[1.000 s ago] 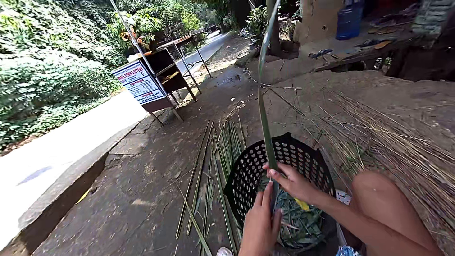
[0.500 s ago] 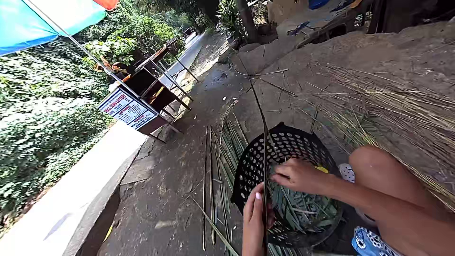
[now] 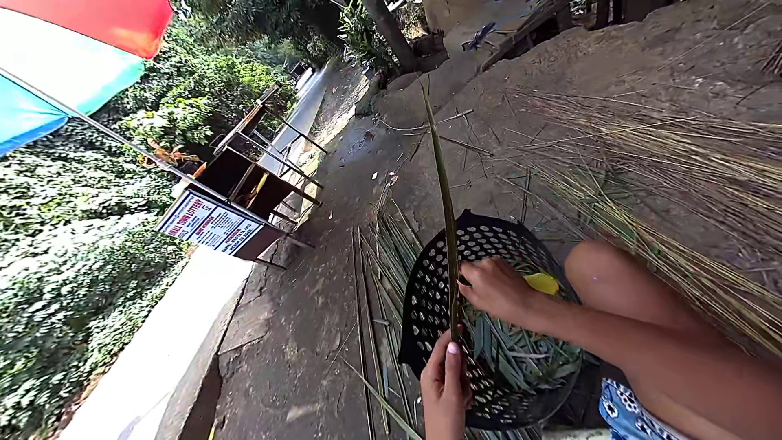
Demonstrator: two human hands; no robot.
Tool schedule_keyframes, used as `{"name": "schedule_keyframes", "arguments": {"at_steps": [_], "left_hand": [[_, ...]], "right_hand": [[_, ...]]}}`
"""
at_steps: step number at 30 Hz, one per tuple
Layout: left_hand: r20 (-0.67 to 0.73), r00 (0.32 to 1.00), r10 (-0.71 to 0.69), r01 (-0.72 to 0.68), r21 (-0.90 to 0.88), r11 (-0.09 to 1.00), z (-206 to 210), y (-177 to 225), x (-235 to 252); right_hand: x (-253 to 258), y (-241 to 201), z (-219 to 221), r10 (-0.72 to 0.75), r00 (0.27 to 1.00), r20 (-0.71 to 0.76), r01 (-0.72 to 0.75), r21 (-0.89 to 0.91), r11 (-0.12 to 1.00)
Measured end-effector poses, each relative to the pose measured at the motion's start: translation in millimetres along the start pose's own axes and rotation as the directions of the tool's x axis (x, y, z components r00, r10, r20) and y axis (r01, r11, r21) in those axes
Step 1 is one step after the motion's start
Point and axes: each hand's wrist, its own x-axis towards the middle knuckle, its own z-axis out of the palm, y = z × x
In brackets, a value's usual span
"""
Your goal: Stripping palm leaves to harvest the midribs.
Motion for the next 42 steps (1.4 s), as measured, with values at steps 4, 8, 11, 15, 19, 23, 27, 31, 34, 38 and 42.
{"name": "schedule_keyframes", "arguments": {"at_steps": [4,8,11,15,19,23,27,31,34,38,42], "left_hand": [[-0.024,0.999,-0.047,0.047,0.018,0.999,6,3,0],[-0.058,0.997,-0.059,0.06,0.028,0.998,14,4,1],[-0.049,0.997,-0.056,0.059,0.059,0.997,17,7,0],[-0.04,0.998,-0.043,0.044,0.038,0.998,20,7,-5],[-0.052,0.998,-0.032,0.033,0.021,0.999,23,5,-7],[-0.028,0.997,-0.065,0.065,-0.01,0.998,21,5,-15],[0.0,0.996,-0.093,0.093,-0.004,0.996,20,1,-26],[0.014,0.995,-0.098,0.098,0.022,0.995,17,-6,-40],[0.029,0.993,-0.112,0.11,0.071,0.991,8,-16,-50],[-0.011,0.989,-0.15,0.151,0.058,0.987,0,-21,-56],[-0.02,0.971,-0.239,0.235,-0.116,0.965,-5,-19,-53]], "right_hand": [[2,-6,-9,0.116,0.99,0.075,-0.111,-0.068,0.991],[5,-8,-9,0.156,0.988,0.023,-0.152,-0.123,0.981],[9,-5,-5,0.127,0.985,-0.113,-0.141,-0.123,0.982],[16,-4,-7,0.129,0.978,-0.162,-0.151,-0.13,0.98],[17,-3,-2,0.095,0.967,-0.237,-0.135,-0.158,0.978],[23,2,-8,0.121,0.929,-0.35,-0.178,-0.135,0.975],[36,14,-17,0.199,0.917,-0.345,-0.24,-0.08,0.967],[43,20,-25,0.253,0.912,-0.324,-0.279,-0.034,0.96],[48,24,-33,0.323,0.89,-0.322,-0.331,0.029,0.943],[47,27,-34,0.345,0.885,-0.312,-0.351,0.039,0.936],[33,25,-22,0.273,0.939,-0.211,-0.275,0.02,0.961]]}}
